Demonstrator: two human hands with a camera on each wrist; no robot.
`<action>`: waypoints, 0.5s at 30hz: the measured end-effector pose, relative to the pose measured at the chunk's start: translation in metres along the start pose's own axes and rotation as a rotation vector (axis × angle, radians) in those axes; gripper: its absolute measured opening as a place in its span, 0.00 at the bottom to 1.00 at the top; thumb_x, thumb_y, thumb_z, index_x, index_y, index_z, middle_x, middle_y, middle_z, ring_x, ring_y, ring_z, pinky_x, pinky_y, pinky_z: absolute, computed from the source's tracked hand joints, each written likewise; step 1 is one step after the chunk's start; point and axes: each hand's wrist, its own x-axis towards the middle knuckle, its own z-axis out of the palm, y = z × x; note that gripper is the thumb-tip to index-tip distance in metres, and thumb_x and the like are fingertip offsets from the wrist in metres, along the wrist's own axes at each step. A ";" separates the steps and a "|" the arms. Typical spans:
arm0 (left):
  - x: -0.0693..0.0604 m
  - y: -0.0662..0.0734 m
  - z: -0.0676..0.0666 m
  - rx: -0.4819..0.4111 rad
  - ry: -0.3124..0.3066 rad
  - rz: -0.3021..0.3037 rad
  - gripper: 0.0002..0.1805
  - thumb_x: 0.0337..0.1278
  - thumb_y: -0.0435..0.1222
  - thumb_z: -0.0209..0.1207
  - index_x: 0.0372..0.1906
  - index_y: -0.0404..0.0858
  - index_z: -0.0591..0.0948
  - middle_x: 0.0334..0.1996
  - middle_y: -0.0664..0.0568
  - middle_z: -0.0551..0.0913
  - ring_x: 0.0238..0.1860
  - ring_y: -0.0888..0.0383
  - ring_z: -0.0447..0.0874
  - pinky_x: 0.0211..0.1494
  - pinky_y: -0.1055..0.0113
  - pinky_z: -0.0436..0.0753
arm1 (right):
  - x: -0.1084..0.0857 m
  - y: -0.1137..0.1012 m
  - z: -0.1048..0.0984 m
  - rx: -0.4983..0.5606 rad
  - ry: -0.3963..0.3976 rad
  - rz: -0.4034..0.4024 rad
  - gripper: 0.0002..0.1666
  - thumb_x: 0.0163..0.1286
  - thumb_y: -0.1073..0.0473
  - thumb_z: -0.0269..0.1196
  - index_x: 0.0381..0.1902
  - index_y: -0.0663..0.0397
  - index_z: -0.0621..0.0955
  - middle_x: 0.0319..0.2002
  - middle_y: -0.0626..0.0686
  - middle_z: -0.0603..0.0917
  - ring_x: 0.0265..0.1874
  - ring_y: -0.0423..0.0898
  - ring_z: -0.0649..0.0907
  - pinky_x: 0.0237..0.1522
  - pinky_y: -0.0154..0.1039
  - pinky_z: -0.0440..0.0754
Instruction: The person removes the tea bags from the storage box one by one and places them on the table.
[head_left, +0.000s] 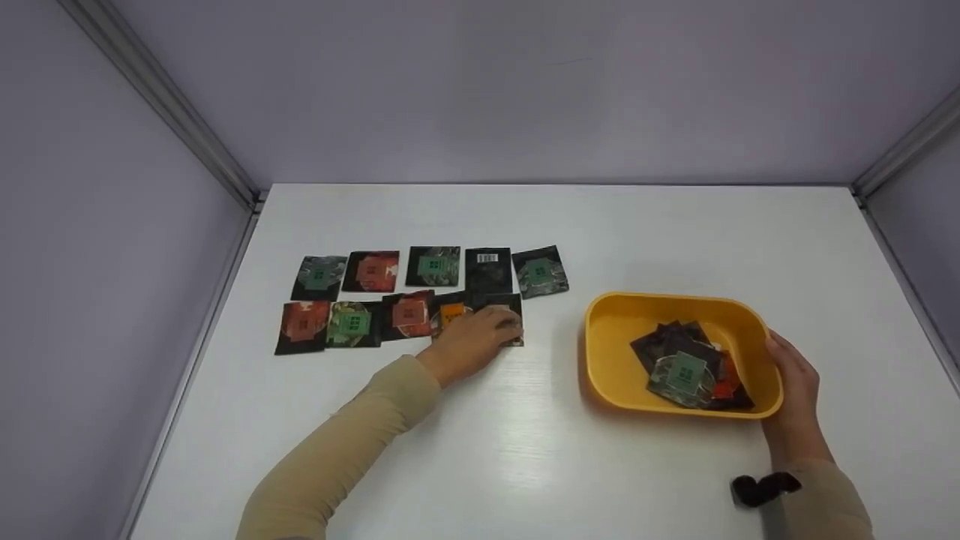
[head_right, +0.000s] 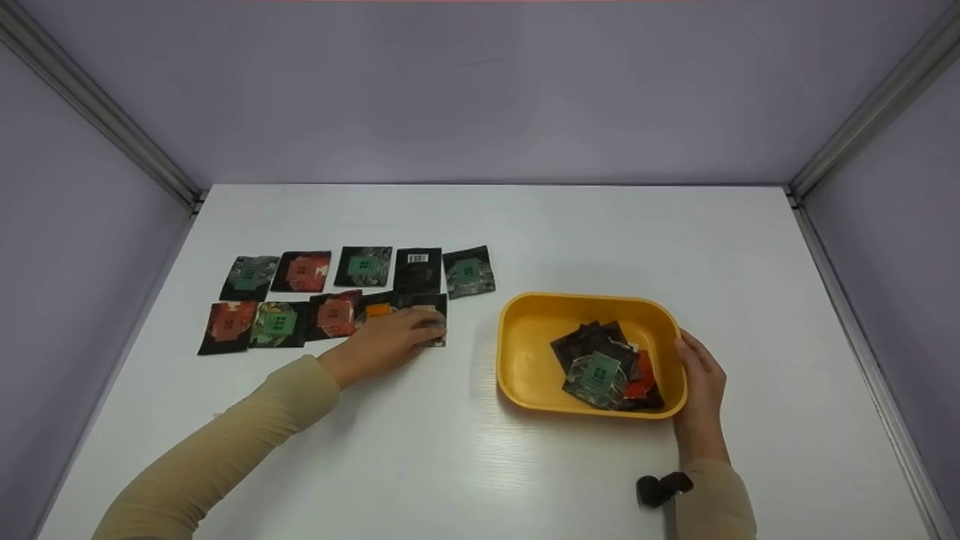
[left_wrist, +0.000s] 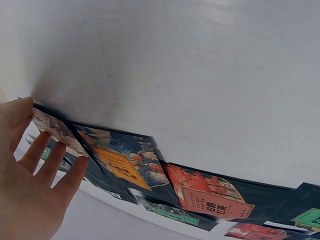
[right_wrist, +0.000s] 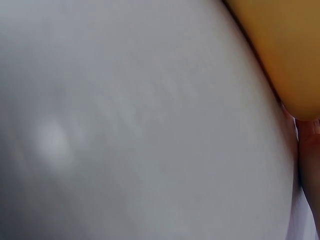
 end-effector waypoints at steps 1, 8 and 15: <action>0.001 0.001 0.000 0.004 -0.001 0.005 0.18 0.75 0.36 0.52 0.63 0.47 0.79 0.64 0.51 0.74 0.68 0.52 0.68 0.64 0.52 0.74 | 0.000 0.000 0.000 0.005 0.001 -0.010 0.31 0.72 0.46 0.62 0.70 0.46 0.73 0.60 0.42 0.77 0.56 0.37 0.75 0.51 0.26 0.77; 0.008 0.004 -0.004 0.084 0.083 0.121 0.12 0.72 0.34 0.55 0.52 0.46 0.85 0.51 0.53 0.83 0.55 0.54 0.80 0.61 0.60 0.77 | 0.001 0.001 -0.001 -0.006 -0.012 -0.029 0.30 0.73 0.46 0.61 0.70 0.46 0.73 0.61 0.43 0.77 0.56 0.38 0.76 0.52 0.27 0.77; 0.014 0.012 -0.017 0.066 0.125 0.220 0.11 0.67 0.31 0.59 0.49 0.45 0.86 0.47 0.55 0.85 0.50 0.57 0.82 0.59 0.65 0.77 | 0.000 -0.001 0.000 -0.069 -0.018 0.018 0.32 0.73 0.42 0.60 0.72 0.39 0.71 0.65 0.43 0.73 0.59 0.40 0.73 0.52 0.27 0.77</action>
